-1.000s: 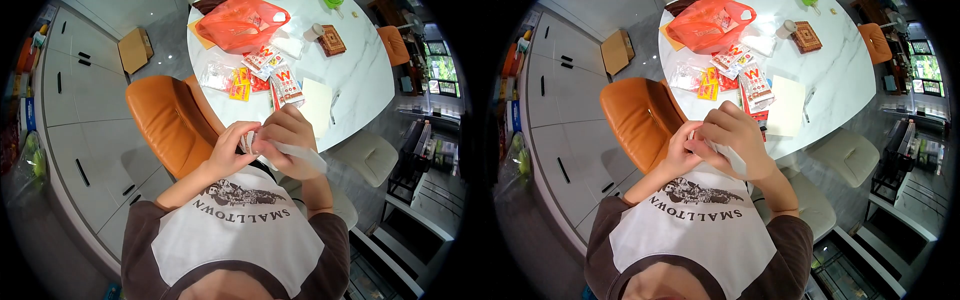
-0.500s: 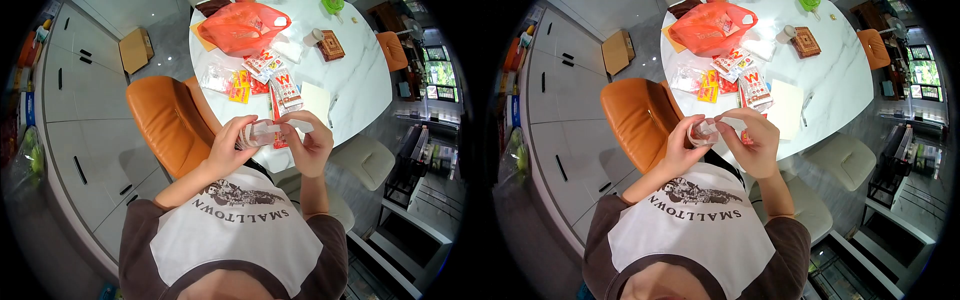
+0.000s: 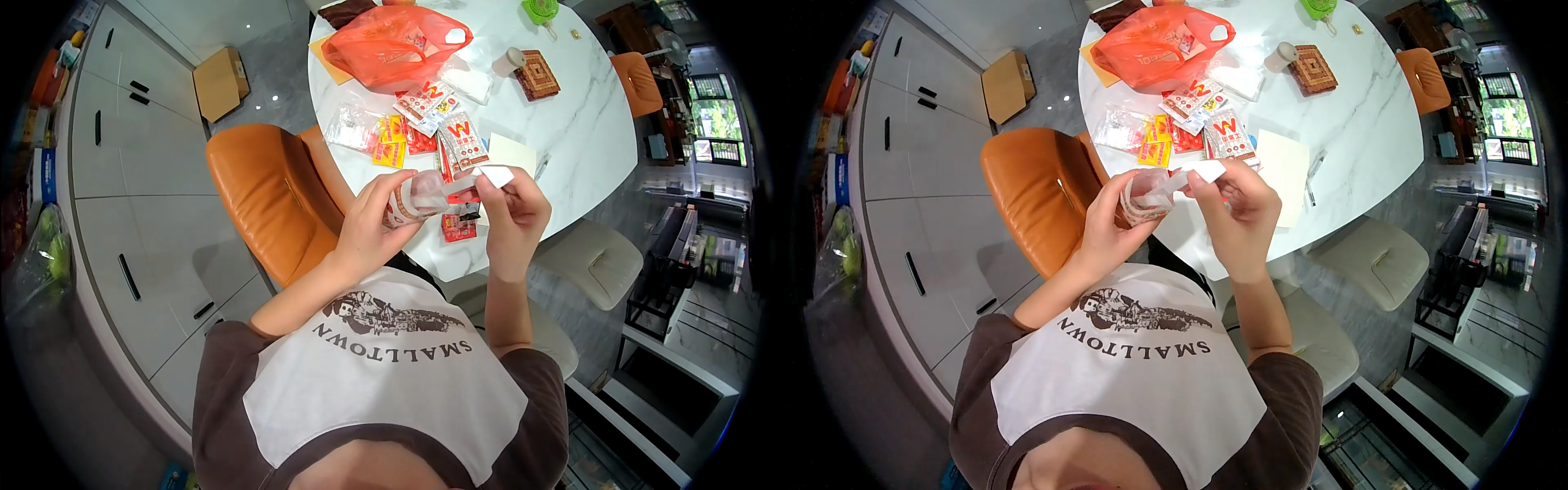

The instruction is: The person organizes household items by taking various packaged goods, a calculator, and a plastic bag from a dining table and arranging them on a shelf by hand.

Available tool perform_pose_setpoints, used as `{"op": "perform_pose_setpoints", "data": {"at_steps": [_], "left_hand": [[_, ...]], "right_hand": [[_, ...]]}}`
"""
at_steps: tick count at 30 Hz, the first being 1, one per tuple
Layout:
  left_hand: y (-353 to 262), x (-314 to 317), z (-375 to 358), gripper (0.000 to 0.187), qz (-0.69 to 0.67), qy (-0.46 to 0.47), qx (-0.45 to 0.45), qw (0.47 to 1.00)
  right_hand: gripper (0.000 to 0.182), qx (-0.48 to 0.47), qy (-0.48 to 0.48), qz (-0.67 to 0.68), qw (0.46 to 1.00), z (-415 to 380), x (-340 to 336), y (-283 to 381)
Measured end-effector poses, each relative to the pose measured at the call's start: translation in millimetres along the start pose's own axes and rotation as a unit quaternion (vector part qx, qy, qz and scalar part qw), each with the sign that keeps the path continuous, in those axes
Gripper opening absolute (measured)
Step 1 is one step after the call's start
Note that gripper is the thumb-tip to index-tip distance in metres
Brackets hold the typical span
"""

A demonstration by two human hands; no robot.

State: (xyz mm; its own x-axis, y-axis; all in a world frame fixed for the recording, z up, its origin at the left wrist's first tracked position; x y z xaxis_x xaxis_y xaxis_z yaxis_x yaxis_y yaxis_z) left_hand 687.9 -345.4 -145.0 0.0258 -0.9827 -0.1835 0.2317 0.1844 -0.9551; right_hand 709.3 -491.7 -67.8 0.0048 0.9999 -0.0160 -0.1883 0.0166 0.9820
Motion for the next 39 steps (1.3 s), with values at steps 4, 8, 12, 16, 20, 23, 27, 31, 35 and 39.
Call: {"op": "perform_pose_setpoints", "data": {"at_steps": [4,8,12,16,20,23,27,31,35,39], "left_hand": [[-1,-1,1,0.053,0.007,-0.006,0.003,1.000],[1,-4,2,0.053,0.051,-0.008,0.026,0.998],[1,-10,3,0.054,0.084,0.004,0.070,0.994],[5,-12,1,0.055,0.077,0.006,0.114,0.990],[5,-11,1,0.053,0.058,-0.022,0.180,0.982],[7,-8,-1,0.051,0.042,-0.039,0.204,0.977],[5,-8,-2,0.058,0.031,-0.047,0.241,0.969],[1,-10,-1,0.071,0.021,-0.050,0.296,0.954],[2,-10,-1,0.072,0.040,-0.051,0.302,0.951],[5,-11,-3,0.072,0.054,-0.045,0.307,0.949]], "right_hand": [[0.005,0.040,-0.009,0.069,0.997,5,2,1],[0.006,0.058,0.012,0.071,0.996,5,2,1],[0.008,0.092,0.052,0.060,0.993,3,-4,3],[0.011,-0.074,0.011,-0.056,0.996,-11,0,23],[0.020,-0.228,0.104,-0.261,0.932,-12,9,49],[0.026,-0.292,0.138,-0.275,0.906,-6,12,47],[0.030,-0.359,0.088,-0.276,0.887,-13,3,47],[0.029,-0.423,0.101,-0.247,0.866,-21,4,47],[0.027,-0.413,0.161,-0.207,0.872,-16,6,39],[0.025,-0.427,0.138,-0.187,0.874,-17,6,38]]}}
Point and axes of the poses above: each hand's wrist, its own z-axis towards the middle knuckle, its own x-axis out of the palm, y = z × x, the point moved 1 cm from there along z, towards the middle knuckle, and after that the axes turned 5 degrees about -x, right-handed, at the moved point
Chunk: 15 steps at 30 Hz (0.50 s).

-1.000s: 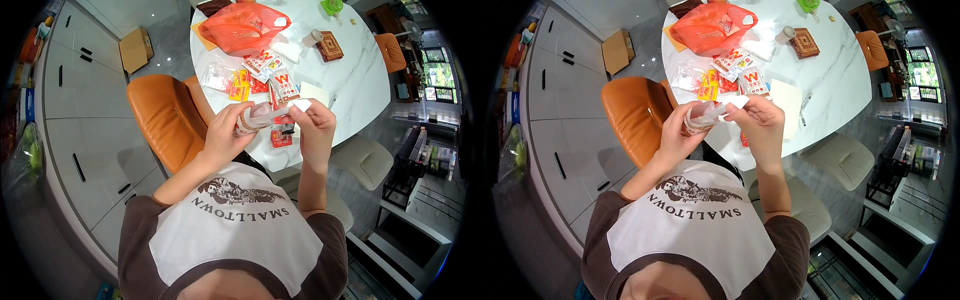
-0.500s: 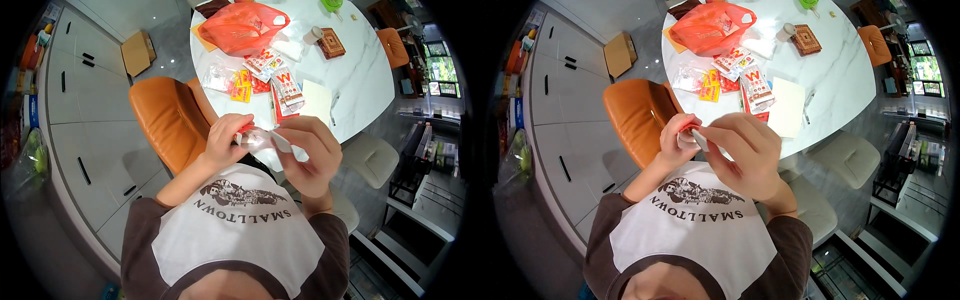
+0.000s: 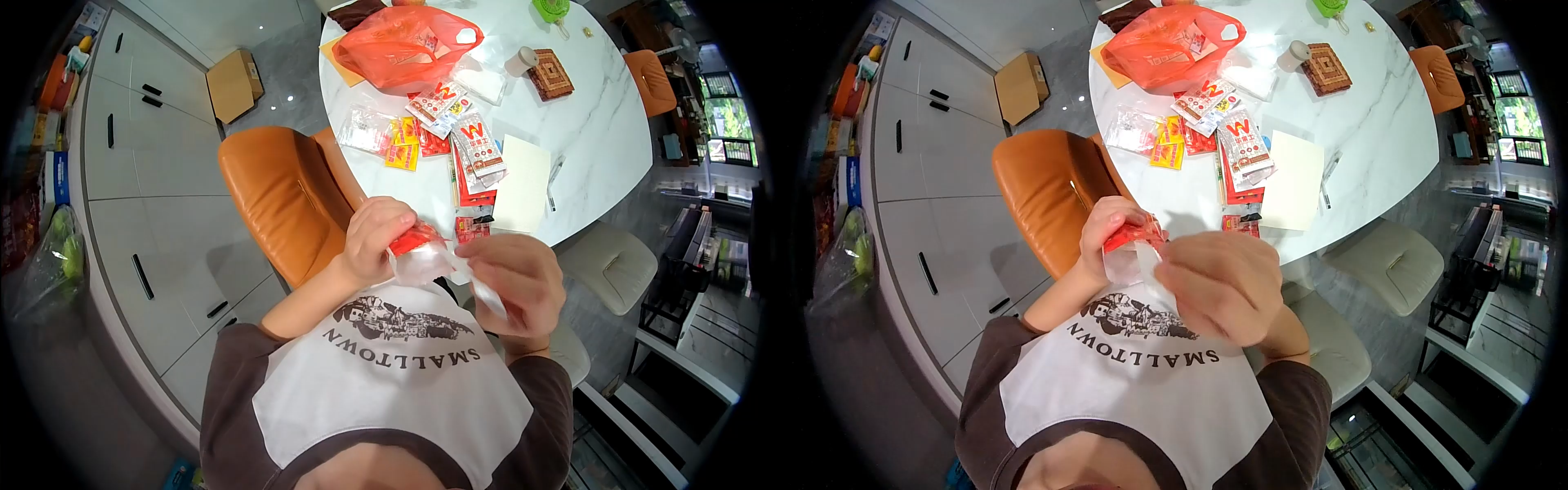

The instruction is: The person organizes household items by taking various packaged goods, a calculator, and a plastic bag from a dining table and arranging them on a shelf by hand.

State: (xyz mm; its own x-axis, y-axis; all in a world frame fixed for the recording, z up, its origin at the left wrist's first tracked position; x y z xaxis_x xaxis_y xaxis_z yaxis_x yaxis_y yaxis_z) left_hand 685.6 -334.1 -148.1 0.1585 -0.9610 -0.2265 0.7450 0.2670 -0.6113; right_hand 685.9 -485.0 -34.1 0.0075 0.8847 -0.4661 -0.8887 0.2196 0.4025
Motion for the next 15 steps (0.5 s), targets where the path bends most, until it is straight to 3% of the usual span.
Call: {"op": "perform_pose_setpoints", "data": {"at_steps": [2,6,8,11,14,15], "left_hand": [[-1,1,-2,0.071,0.001,-0.011,-0.003,1.000],[1,1,0,0.067,-0.012,-0.026,-0.004,1.000],[2,1,-1,0.057,-0.038,-0.030,-0.034,0.998],[0,3,-4,0.063,-0.045,-0.018,-0.100,0.994],[3,10,-7,0.067,-0.028,-0.038,-0.111,0.993],[4,9,-8,0.070,-0.028,-0.022,-0.114,0.993]], "right_hand": [[0.025,-0.041,-0.022,0.001,0.999,-1,-1,3],[0.026,-0.043,0.074,-0.071,0.994,4,4,0],[0.027,-0.006,0.064,-0.042,0.997,5,10,-11],[0.031,0.066,0.038,-0.029,0.997,-1,13,-18],[0.041,0.185,-0.013,0.050,0.981,-10,17,-18],[0.043,0.209,0.009,0.056,0.976,-10,18,-17]]}}
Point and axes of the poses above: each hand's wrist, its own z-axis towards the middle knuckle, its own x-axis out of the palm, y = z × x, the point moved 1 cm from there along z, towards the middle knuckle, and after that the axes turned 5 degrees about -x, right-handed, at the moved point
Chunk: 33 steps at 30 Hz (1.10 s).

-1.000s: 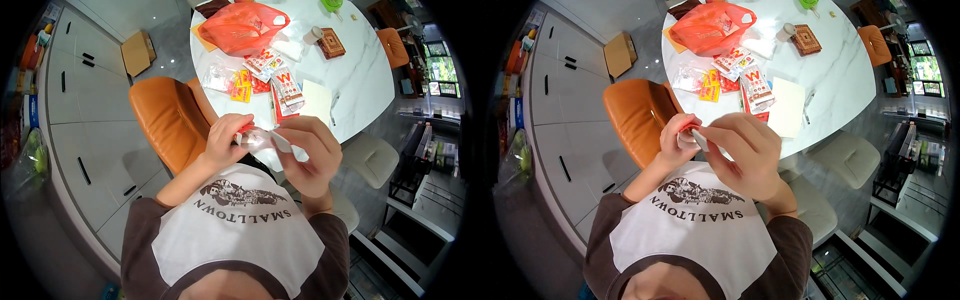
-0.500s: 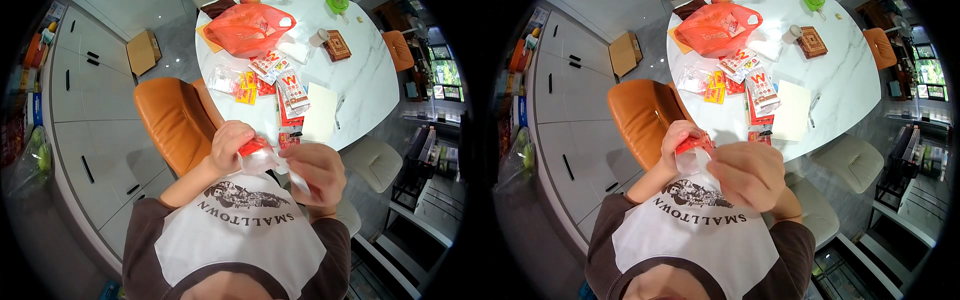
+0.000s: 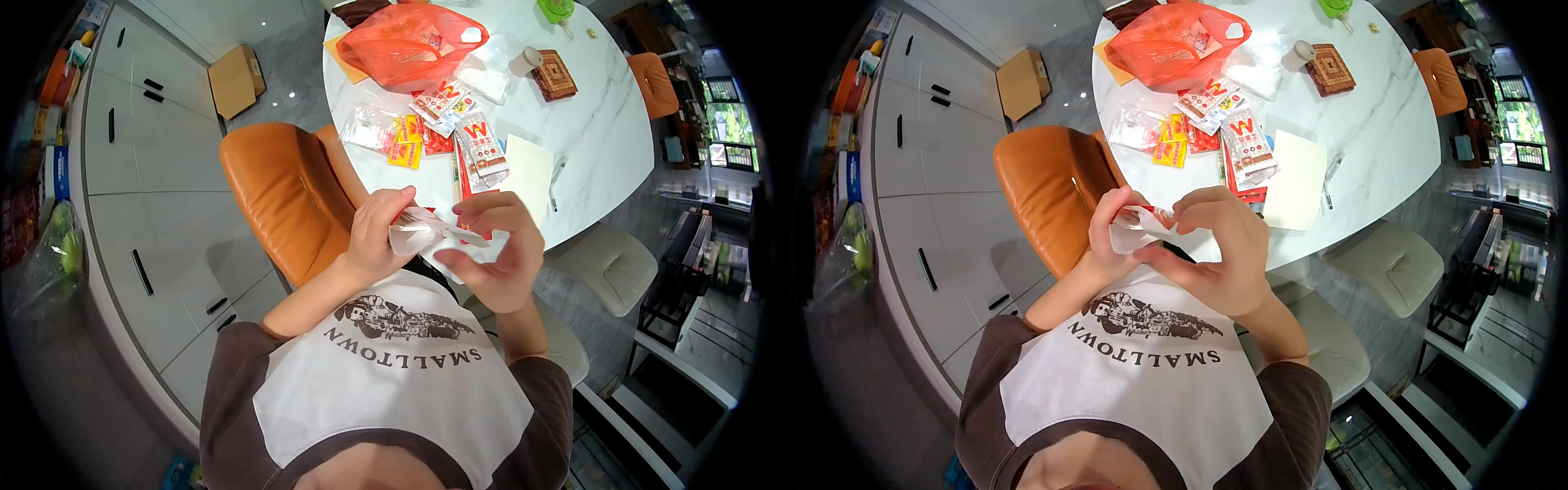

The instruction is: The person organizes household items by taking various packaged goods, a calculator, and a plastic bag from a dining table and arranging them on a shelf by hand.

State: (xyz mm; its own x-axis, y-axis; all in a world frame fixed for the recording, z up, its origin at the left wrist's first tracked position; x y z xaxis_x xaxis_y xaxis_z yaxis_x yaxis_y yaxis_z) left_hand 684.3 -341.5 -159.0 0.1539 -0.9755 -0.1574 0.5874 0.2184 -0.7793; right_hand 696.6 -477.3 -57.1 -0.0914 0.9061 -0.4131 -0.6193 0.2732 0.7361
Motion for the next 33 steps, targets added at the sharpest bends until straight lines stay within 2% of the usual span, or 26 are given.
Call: {"op": "perform_pose_setpoints", "data": {"at_steps": [2,4,6,7,8,10,11,12,13,16,20,21,24,25,26,28,29,31,33], "left_hand": [[3,-1,-3,0.078,0.003,0.032,-0.007,0.999],[6,0,-4,0.073,-0.008,0.010,-0.026,1.000],[8,2,-5,0.071,-0.027,0.010,-0.042,0.999],[7,2,-7,0.072,-0.040,0.021,-0.049,0.998],[7,3,-7,0.073,-0.053,0.032,-0.056,0.997],[-1,3,-3,0.077,-0.120,0.064,-0.156,0.978],[-3,0,1,0.076,-0.142,0.089,-0.187,0.968],[-3,-2,4,0.076,-0.163,0.114,-0.219,0.955],[-1,-5,4,0.060,-0.165,0.164,-0.277,0.932],[2,-9,2,0.042,-0.249,0.295,-0.447,0.807],[6,-9,-1,0.034,-0.285,0.354,-0.442,0.773],[9,-10,-4,0.028,-0.261,0.379,-0.475,0.750],[17,-8,-22,0.027,-0.265,0.324,-0.495,0.762],[22,-10,-28,0.024,-0.265,0.327,-0.479,0.770],[32,-11,-35,0.024,-0.263,0.327,-0.504,0.755],[51,-11,-51,0.023,-0.257,0.323,-0.553,0.724],[55,-3,-57,0.021,-0.282,0.253,-0.545,0.748],[87,9,-78,0.021,-0.229,0.224,-0.574,0.753],[113,22,-90,0.022,-0.175,0.214,-0.586,0.762]], "right_hand": [[0.046,0.051,0.044,0.002,0.998,1,1,2],[0.040,0.109,0.078,-0.011,0.991,-7,8,-6],[0.034,0.083,0.092,-0.040,0.991,-21,13,-21],[0.024,0.092,0.057,-0.022,0.994,-24,15,-22],[0.022,0.102,0.053,-0.004,0.993,-26,15,-25],[0.018,0.121,0.043,0.032,0.991,-30,12,-31],[0.013,0.199,0.080,-0.025,0.976,-34,6,-31],[0.013,0.218,0.065,0.027,0.973,-36,5,-33],[0.012,0.236,0.050,0.078,0.967,-37,5,-37],[0.014,0.288,0.041,0.170,0.942,-38,2,-45],[0.014,0.325,-0.007,0.214,0.921,-45,2,-55],[0.014,0.336,-0.023,0.218,0.916,-48,2,-58],[0.015,0.248,-0.004,0.195,0.949,-64,20,-73],[0.017,0.256,0.071,0.105,0.958,-62,21,-68],[0.017,0.246,0.048,0.113,0.962,-71,29,-71],[0.019,0.288,0.054,0.158,0.943,-93,48,-93],[0.021,0.324,0.033,0.188,0.926,-103,53,-105],[0.024,0.392,-0.011,0.248,0.886,-119,61,-131],[0.027,0.391,-0.013,0.105,0.914,-139,50,-159]]}}
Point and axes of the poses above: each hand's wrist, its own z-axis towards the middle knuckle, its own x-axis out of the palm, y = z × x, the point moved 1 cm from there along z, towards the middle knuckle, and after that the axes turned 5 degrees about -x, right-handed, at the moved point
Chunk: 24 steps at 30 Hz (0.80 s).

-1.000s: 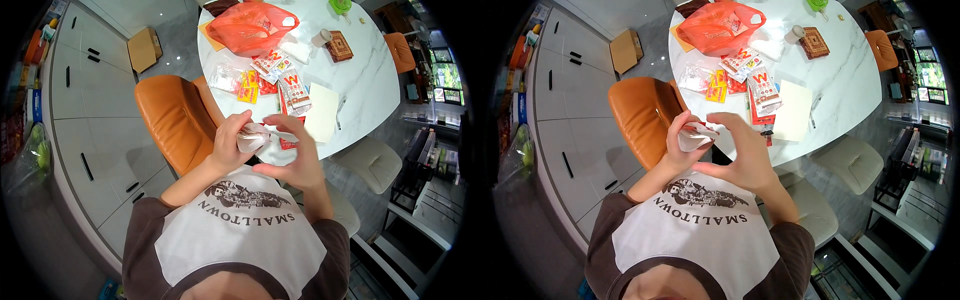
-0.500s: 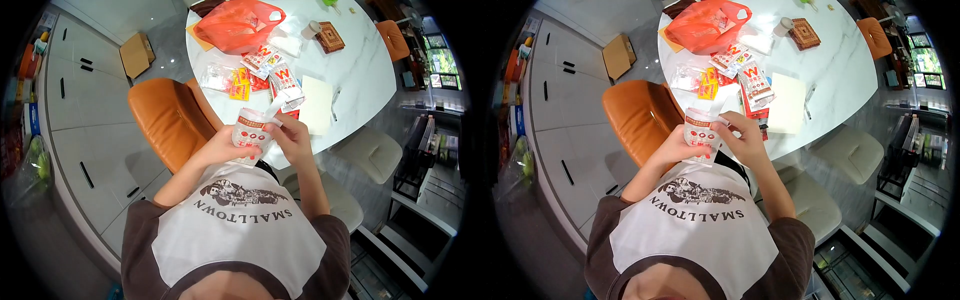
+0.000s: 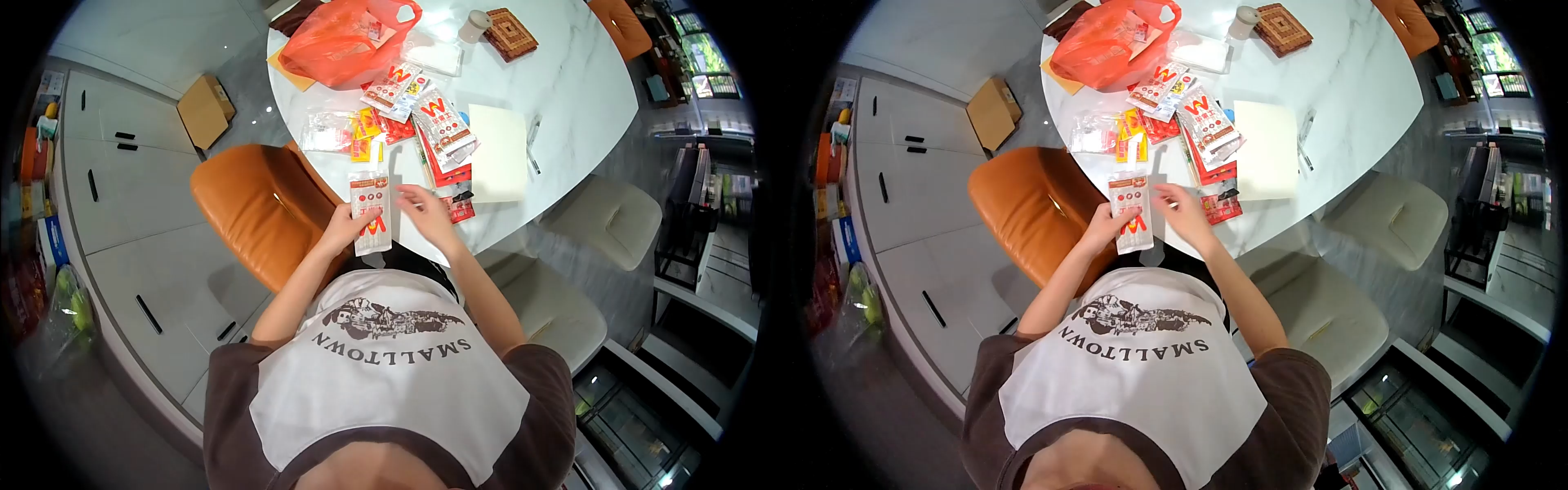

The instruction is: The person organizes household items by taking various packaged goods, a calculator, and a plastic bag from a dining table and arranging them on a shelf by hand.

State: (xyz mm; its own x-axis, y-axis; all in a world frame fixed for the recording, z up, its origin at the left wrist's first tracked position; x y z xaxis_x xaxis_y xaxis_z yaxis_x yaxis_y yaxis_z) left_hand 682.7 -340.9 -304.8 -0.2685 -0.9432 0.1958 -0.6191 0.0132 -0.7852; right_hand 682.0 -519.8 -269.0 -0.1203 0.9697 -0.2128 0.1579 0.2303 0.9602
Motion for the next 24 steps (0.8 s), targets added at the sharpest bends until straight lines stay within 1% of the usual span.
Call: {"op": "perform_pose_setpoints", "data": {"at_steps": [1,2,3,4,5,7,8,9,10,11,13,14,15,17,18,21,22,24], "left_hand": [[9,2,14,0.022,0.023,-0.013,0.019,0.999],[19,5,28,0.023,0.045,-0.026,0.038,0.998],[22,8,39,0.023,0.067,-0.039,0.058,0.995],[10,13,39,0.025,0.108,-0.049,0.049,0.992],[9,16,43,0.026,0.115,-0.085,0.067,0.988],[10,20,53,0.027,0.129,-0.157,0.105,0.973],[12,17,57,0.031,0.159,-0.197,0.114,0.961],[6,18,53,0.040,0.169,-0.215,0.123,0.954],[9,17,55,0.046,0.152,-0.226,0.152,0.950],[12,16,57,0.052,0.135,-0.238,0.179,0.945],[5,17,48,0.056,0.261,-0.294,0.186,0.901],[1,18,45,0.058,0.322,-0.319,0.187,0.871],[-1,19,44,0.057,0.335,-0.312,0.218,0.862],[-6,23,48,0.055,0.360,-0.294,0.280,0.840],[-13,27,52,0.051,0.366,-0.262,0.286,0.846],[-41,42,69,0.046,0.495,-0.190,0.335,0.779],[-44,48,76,0.043,0.520,-0.209,0.326,0.761],[-48,50,96,0.039,0.525,-0.221,0.298,0.766]], "right_hand": [[0.029,-0.006,-0.029,-0.067,0.997,3,-13,-12],[0.030,-0.036,-0.087,-0.150,0.984,7,-28,-21],[0.032,-0.065,-0.143,-0.233,0.960,12,-42,-27],[0.032,-0.100,-0.188,-0.262,0.941,20,-57,-14],[0.031,-0.134,-0.232,-0.290,0.919,30,-71,-2],[0.034,-0.178,-0.282,-0.236,0.913,67,-89,-18],[0.036,-0.130,-0.248,-0.287,0.916,84,-94,-22],[0.038,-0.081,-0.212,-0.335,0.914,99,-96,-25],[0.040,-0.032,-0.173,-0.381,0.908,110,-96,-26],[0.042,-0.011,-0.141,-0.378,0.915,116,-93,-28],[0.045,0.031,-0.075,-0.369,0.926,126,-83,-30],[0.045,-0.004,-0.043,-0.379,0.924,132,-76,-47],[0.048,0.013,-0.016,-0.396,0.918,132,-68,-53],[0.052,0.012,-0.033,-0.435,0.900,113,-54,-21],[0.063,0.015,-0.030,-0.419,0.907,109,-52,-21],[0.073,-0.092,-0.197,-0.414,0.884,98,-53,-42],[0.078,-0.082,-0.213,-0.446,0.865,98,-53,-47],[0.077,0.005,-0.190,-0.355,0.915,98,-62,-52]]}}
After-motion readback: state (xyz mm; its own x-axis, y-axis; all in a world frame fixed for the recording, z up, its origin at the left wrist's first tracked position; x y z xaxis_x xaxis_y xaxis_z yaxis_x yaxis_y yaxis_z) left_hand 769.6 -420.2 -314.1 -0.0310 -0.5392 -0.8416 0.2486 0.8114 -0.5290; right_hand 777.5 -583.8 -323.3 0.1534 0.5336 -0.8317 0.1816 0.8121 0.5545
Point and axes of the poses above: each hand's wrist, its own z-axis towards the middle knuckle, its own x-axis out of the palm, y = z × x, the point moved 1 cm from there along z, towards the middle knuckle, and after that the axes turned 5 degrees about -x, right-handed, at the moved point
